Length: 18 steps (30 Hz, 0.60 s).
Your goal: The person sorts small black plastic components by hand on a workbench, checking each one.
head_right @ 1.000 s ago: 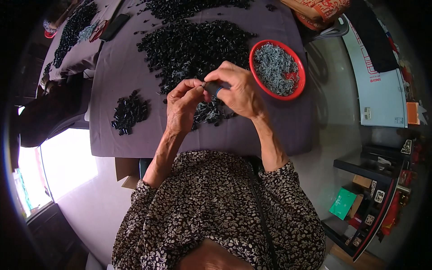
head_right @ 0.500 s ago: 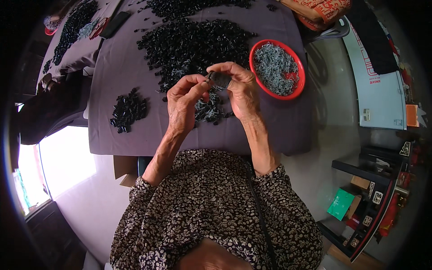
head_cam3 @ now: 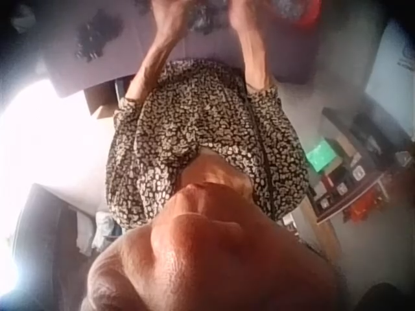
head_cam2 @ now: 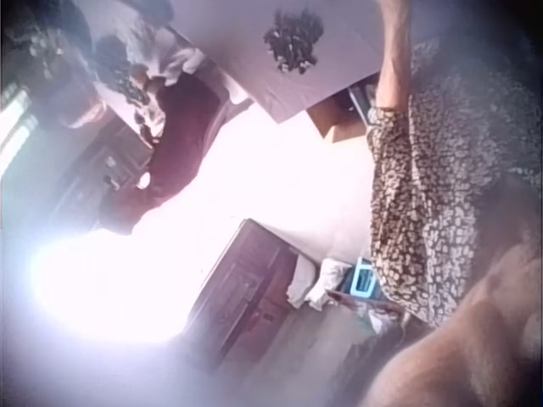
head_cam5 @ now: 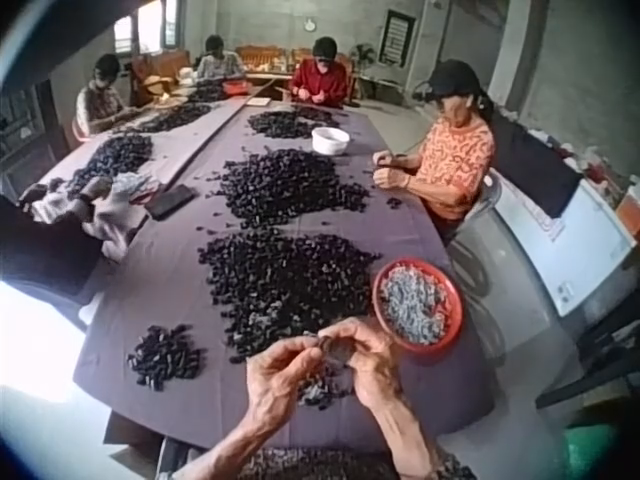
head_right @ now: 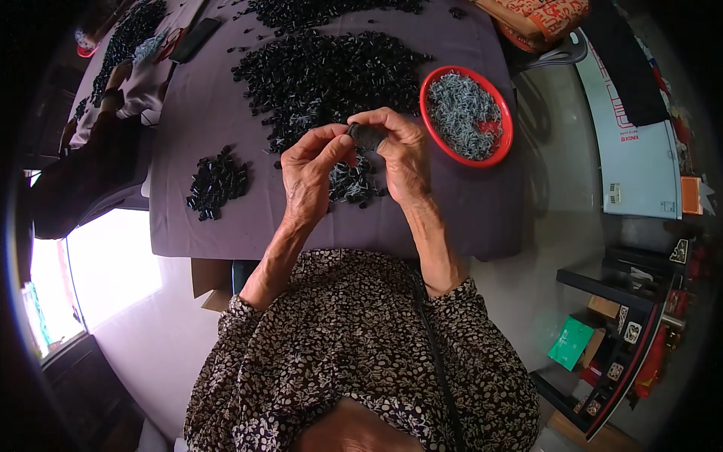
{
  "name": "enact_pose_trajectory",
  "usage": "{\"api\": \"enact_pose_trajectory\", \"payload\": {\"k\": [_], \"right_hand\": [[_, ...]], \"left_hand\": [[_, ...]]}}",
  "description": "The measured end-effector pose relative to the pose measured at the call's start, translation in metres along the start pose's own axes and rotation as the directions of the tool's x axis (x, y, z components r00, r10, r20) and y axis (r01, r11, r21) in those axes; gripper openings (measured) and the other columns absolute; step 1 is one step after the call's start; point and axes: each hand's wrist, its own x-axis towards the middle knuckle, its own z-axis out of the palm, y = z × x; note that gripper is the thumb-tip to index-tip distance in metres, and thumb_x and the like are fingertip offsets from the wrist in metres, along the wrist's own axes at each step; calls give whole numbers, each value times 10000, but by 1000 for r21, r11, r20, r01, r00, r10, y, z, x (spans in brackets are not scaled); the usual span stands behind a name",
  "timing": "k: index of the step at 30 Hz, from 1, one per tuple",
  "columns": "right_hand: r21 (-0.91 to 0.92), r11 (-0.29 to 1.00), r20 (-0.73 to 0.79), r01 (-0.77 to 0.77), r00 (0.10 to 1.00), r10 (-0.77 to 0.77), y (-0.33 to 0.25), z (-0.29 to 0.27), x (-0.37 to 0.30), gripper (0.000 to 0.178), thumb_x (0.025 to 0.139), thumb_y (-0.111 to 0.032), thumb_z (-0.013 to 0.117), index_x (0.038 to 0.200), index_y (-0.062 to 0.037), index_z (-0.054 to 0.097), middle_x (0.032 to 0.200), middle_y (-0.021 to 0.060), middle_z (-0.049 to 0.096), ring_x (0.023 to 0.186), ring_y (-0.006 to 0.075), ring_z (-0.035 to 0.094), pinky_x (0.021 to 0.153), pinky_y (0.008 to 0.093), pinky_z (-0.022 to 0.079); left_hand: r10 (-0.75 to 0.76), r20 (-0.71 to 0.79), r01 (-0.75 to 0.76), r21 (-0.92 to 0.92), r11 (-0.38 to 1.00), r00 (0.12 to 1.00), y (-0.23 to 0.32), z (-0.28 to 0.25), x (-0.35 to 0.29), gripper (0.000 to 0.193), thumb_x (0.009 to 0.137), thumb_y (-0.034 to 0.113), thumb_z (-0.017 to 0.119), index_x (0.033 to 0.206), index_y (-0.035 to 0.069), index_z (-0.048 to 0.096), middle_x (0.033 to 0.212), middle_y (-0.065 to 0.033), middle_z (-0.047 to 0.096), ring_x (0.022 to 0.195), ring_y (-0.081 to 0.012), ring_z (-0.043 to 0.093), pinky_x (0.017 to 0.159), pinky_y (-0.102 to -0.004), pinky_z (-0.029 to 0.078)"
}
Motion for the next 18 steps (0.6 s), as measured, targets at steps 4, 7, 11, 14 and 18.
{"api": "enact_pose_trajectory", "payload": {"k": [4,7,11,14,18], "right_hand": [[-103,994,-36,37,999,-40,-2,3,-3,135,763,-50,590,881,6,624,864,38,591,829,108,525,783,235,395],[-243,964,-4,104,994,-109,-1,3,-3,134,775,-45,579,895,-1,620,850,29,587,816,105,527,744,231,411],[-546,802,109,244,969,-221,-7,3,-2,195,744,-40,587,938,-25,603,846,48,578,803,132,541,710,247,432],[-730,581,273,361,933,-237,-20,-6,0,341,673,-22,607,1012,-41,570,873,76,569,813,184,550,723,289,446],[-798,216,525,563,825,-209,-30,-5,9,523,547,35,597,1061,-31,524,906,110,554,848,265,540,775,366,443]], "left_hand": [[18,-3,-18,41,999,1000,1,1,0,150,808,72,612,920,-27,613,727,-41,604,637,-87,549,599,-202,450],[2,-3,-1,27,1000,1000,1,0,0,161,806,79,616,926,-28,612,734,-46,609,636,-93,557,600,-206,456],[-139,22,140,-100,985,990,1,-5,2,182,801,102,625,924,-30,604,761,-59,618,653,-111,572,629,-228,474],[-213,40,216,-160,963,976,-2,-10,5,175,797,110,627,905,-26,598,778,-64,615,686,-123,579,665,-252,481],[-273,57,279,-244,929,960,-4,-11,7,156,797,111,625,885,-16,598,794,-67,611,716,-131,579,687,-270,485]]}}
